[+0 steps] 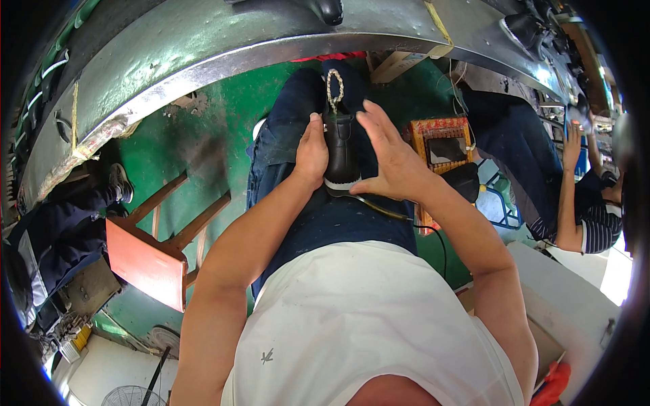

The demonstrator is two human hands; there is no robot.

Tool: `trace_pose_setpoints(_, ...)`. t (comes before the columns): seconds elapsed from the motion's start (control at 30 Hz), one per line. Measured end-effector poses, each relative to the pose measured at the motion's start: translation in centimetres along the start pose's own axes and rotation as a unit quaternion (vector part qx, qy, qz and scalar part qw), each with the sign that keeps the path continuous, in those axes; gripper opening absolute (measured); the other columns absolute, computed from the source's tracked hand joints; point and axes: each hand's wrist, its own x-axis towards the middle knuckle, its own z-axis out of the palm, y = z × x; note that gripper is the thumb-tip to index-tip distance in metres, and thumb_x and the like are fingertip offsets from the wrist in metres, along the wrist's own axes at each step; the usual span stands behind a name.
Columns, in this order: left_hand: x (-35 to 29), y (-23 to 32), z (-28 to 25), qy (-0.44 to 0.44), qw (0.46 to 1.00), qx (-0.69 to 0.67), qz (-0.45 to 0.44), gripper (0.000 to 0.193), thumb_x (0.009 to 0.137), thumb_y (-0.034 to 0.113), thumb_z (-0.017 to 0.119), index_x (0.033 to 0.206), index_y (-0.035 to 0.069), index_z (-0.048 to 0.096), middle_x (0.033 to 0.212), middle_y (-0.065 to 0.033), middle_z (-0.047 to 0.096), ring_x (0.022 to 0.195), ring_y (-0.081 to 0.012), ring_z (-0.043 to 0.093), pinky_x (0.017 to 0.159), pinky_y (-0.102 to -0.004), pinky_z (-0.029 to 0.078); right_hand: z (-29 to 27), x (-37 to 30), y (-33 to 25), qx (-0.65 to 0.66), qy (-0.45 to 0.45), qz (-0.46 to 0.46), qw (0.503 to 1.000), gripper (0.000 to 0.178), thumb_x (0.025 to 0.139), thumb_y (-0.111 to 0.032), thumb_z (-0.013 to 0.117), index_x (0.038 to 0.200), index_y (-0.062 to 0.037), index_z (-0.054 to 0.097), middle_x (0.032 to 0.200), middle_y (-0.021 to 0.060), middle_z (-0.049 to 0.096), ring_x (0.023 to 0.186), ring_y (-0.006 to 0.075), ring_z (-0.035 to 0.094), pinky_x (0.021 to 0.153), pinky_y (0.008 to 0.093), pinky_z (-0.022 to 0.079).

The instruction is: Pulling leather shoe uppers over lasts and hammering them onto soles on a production line.

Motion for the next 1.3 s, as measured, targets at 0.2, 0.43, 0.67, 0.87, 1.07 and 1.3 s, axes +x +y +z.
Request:
trace_pose_setpoints(0.2, 0.8, -0.1, -0.8, -0.023, 1.000, -0.010, -0.002, 0.062, 0.108, 0.057, 0.026, 0.133, 0.008, 0.055, 0.121, -0.0145, 0.064, 0.108, -0.0245, 0.068, 0.090, -0.0394, 0.059, 1.5, 3.0, 0.2, -0.055, -0.040, -0.100, 0.993, 0.095, 0.061, -0.029, 0.092, 0.143, -0.0119, 0.047, 0.152, 0.0251, 0.028, 0.139, 0.0458, 0.037, 0.109, 0.0479, 0.045)
trace_pose_setpoints(0.43, -0.4, 1.6, 0.1, -0.011, 0.999, -0.023, -0.042, 0.063, 0.108, 0.056, 0.028, 0.144, 0.008, 0.048, 0.137, -0.0154, 0.056, 0.126, -0.0252, 0.058, 0.104, -0.0421, 0.051, 2.0, 3.6, 0.9, -0.068, 0.015, -0.057, 0.996, 0.084, 0.063, -0.022, 0.084, 0.139, -0.0131, 0.046, 0.145, 0.0294, 0.032, 0.134, 0.0501, 0.041, 0.100, 0.0499, 0.051)
trace_pose_setpoints(0.67, -1.3, 1.5, -2.1, -0.120, 0.812, 0.541, 0.185, 0.119, 0.075, 0.019, 0.085, 0.158, -0.005, 0.003, 0.153, -0.0279, 0.036, 0.146, -0.0389, 0.034, 0.117, -0.0406, 0.036, -0.3, 3.4, 3.6, 0.003, 0.000, -0.069, 0.998, 0.086, 0.062, -0.021, 0.085, 0.138, -0.0176, 0.044, 0.147, 0.0333, 0.031, 0.129, 0.0529, 0.047, 0.102, 0.0500, 0.049)
trace_pose_setpoints(0.87, -1.1, 0.7, -2.7, -0.064, 0.754, 0.558, 0.341, 0.106, 0.075, 0.015, 0.084, 0.157, 0.001, 0.020, 0.144, -0.0278, 0.048, 0.130, -0.0429, 0.053, 0.107, -0.0443, 0.047, -0.3, 0.1, 3.9, 0.012, 0.096, -0.057, 0.994, 0.093, 0.064, -0.032, 0.090, 0.140, -0.0081, 0.041, 0.147, 0.0301, 0.036, 0.130, 0.0491, 0.047, 0.104, 0.0493, 0.047)
trace_pose_setpoints(1.07, -6.5, 7.0, 1.6, -0.018, 0.826, 0.522, 0.211, 0.099, 0.079, 0.019, 0.087, 0.157, 0.002, 0.027, 0.128, -0.0198, 0.066, 0.118, -0.0278, 0.066, 0.101, -0.0344, 0.050, 1.9, -7.4, 4.6, -0.065, -0.249, 0.106, 0.960, 0.070, 0.080, -0.042, 0.080, 0.127, 0.0006, 0.050, 0.120, 0.0240, 0.059, 0.111, 0.0411, 0.062, 0.094, 0.0473, 0.052)
trace_pose_setpoints(1.3, -1.8, 3.5, -2.8, -0.045, 0.877, 0.478, 0.022, 0.067, 0.098, 0.050, 0.062, 0.137, -0.005, 0.056, 0.118, -0.0224, 0.070, 0.108, -0.0300, 0.069, 0.093, -0.0350, 0.053, -2.4, -6.4, 5.8, -0.061, -0.310, 0.074, 0.946, 0.070, 0.075, -0.034, 0.082, 0.129, -0.0012, 0.052, 0.113, 0.0239, 0.064, 0.103, 0.0390, 0.066, 0.087, 0.0465, 0.053)
